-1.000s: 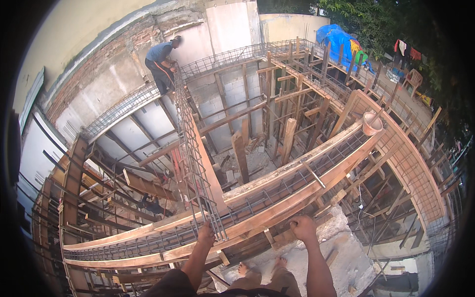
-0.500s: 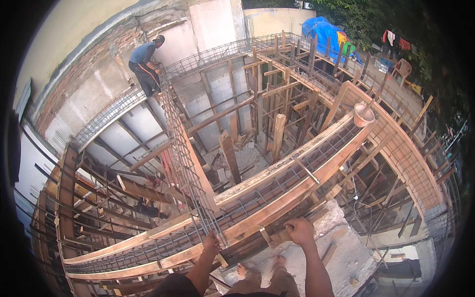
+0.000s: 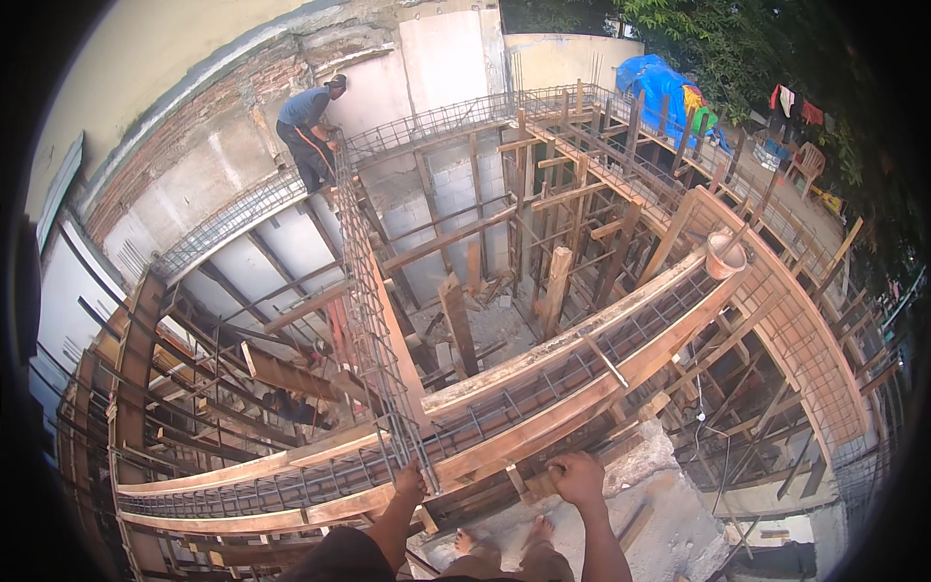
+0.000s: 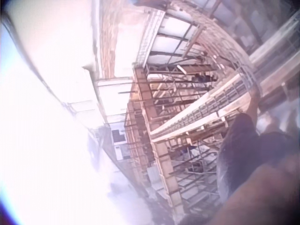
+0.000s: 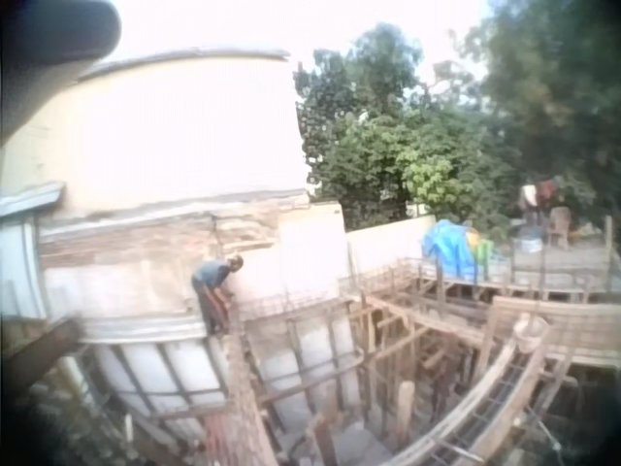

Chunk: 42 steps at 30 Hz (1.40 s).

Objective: The person positions and aligns reinforcement steel bars and rebar cages within a wooden formwork structure for a building beam.

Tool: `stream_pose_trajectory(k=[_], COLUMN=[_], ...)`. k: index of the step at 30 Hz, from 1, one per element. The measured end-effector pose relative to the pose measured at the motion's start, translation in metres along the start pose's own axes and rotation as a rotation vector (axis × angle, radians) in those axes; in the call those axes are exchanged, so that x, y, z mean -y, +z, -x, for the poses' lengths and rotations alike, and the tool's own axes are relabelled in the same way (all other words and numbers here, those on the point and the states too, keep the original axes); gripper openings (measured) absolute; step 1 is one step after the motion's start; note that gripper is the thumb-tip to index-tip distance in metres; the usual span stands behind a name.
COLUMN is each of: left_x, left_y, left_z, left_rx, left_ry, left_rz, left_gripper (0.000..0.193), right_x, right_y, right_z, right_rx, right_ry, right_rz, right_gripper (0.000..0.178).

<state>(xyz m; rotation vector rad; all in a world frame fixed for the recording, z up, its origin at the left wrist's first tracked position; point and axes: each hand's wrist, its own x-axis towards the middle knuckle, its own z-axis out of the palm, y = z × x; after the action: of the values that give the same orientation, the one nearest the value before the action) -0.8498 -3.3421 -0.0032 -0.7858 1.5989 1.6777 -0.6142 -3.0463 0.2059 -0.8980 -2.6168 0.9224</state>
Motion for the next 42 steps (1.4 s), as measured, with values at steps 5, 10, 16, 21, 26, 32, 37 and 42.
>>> stream_pose_trajectory(k=[5,10,16,21,26,32,37,42], left_x=[0.013,0.019,0.018,0.010,-0.093,-0.151,-0.190,-0.339], left_y=[-0.003,-0.009,0.001,-0.015,0.040,0.050,0.055,0.055], left_z=[-0.010,-0.011,-0.001,0.012,0.039,-0.047,-0.088,-0.101], left_rx=[0.072,0.072,-0.005,-0.415,0.055,-0.069,0.060,0.065], left_ry=[0.080,0.107,0.288,0.745,0.650,0.684,0.611,0.835], left_rz=[0.010,0.006,-0.070,-0.767,0.003,-0.269,-0.058,-0.096], left_gripper=[0.021,0.016,0.022,0.034,0.074,0.073,0.069,0.070], right_x=[-0.008,-0.004,-0.006,-0.022,-0.033,-0.025,-0.022,-0.010], right_y=[0.003,0.001,0.005,0.019,0.004,0.006,0.001,0.005], right_z=[-0.002,-0.001,-0.002,-0.003,0.002,0.001,0.000,-0.002], right_rx=[-0.022,0.059,0.030,0.032,0.076,0.110,0.115,0.079], right_ry=[-0.037,0.015,-0.037,-0.026,0.091,0.061,0.109,0.072], right_rz=[0.010,-0.023,0.019,-0.022,-0.054,-0.041,-0.054,-0.026], right_gripper=[0.018,0.017,0.016,0.017,0.020,0.018,0.017,0.018])
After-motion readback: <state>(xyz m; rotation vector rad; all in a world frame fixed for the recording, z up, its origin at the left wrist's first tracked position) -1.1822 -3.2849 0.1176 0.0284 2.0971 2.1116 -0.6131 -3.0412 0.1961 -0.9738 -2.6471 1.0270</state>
